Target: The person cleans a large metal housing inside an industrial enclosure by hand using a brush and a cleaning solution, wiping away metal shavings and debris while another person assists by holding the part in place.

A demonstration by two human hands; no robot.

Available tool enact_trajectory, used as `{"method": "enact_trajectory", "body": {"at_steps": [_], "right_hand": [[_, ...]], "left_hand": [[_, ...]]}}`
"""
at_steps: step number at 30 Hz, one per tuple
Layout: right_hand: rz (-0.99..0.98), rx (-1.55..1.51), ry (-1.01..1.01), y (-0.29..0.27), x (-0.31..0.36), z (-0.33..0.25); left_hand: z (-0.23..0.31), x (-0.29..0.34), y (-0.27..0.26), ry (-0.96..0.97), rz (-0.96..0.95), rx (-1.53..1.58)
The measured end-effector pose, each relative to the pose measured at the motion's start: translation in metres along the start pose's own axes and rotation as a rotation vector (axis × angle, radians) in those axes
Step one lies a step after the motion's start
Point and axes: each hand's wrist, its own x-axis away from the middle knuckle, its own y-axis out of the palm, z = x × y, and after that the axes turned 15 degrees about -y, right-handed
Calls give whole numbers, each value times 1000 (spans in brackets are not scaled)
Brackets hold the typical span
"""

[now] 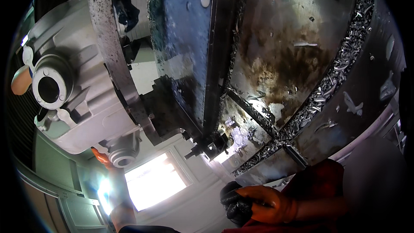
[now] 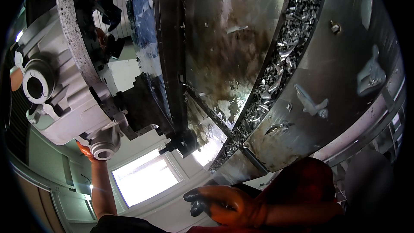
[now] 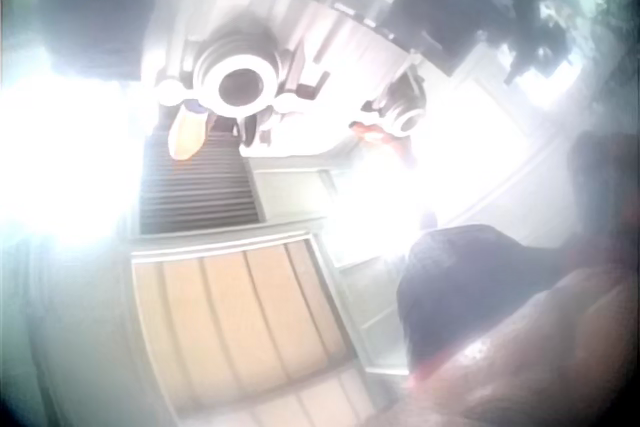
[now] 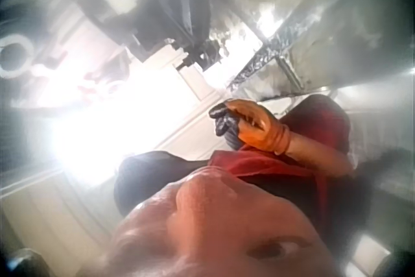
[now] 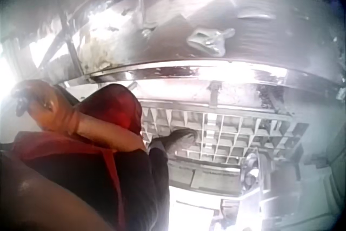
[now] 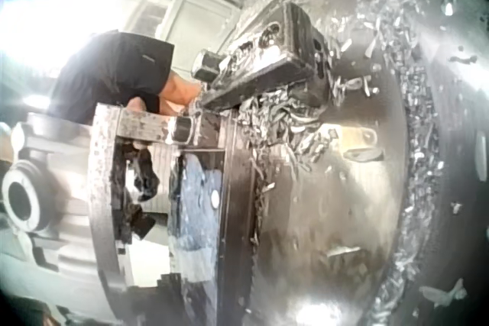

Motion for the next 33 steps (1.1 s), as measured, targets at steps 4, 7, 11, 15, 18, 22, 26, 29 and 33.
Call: {"method": "enact_trajectory", "body": {"at_steps": [4,7,11,15,18,22,26,29,33], "right_hand": [[-6,35,-50,-2,-1,4],[-34,48,-69,-5,-3,5],[-24,73,-138,6,-18,-18],[163,484,-551,45,-88,-42],[412,1391,-829,41,-177,-54],[312,1234,-427,56,-267,-101],[-109,1428,-291,45,-303,-115],[-143,674,-465,-49,-344,-97],[-308,1573,-761,-66,-356,-111]], "left_hand": [[-1,-2,-3,0,4,-2],[-1,-6,-5,6,8,1],[2,-7,-8,24,26,9],[-3,-16,-19,36,44,49],[-22,-33,-40,106,100,147],[-28,-30,-46,499,400,-563],[-21,-29,-30,597,358,-587],[-30,-37,-23,396,361,-115],[-23,-33,-15,300,263,30]]}}
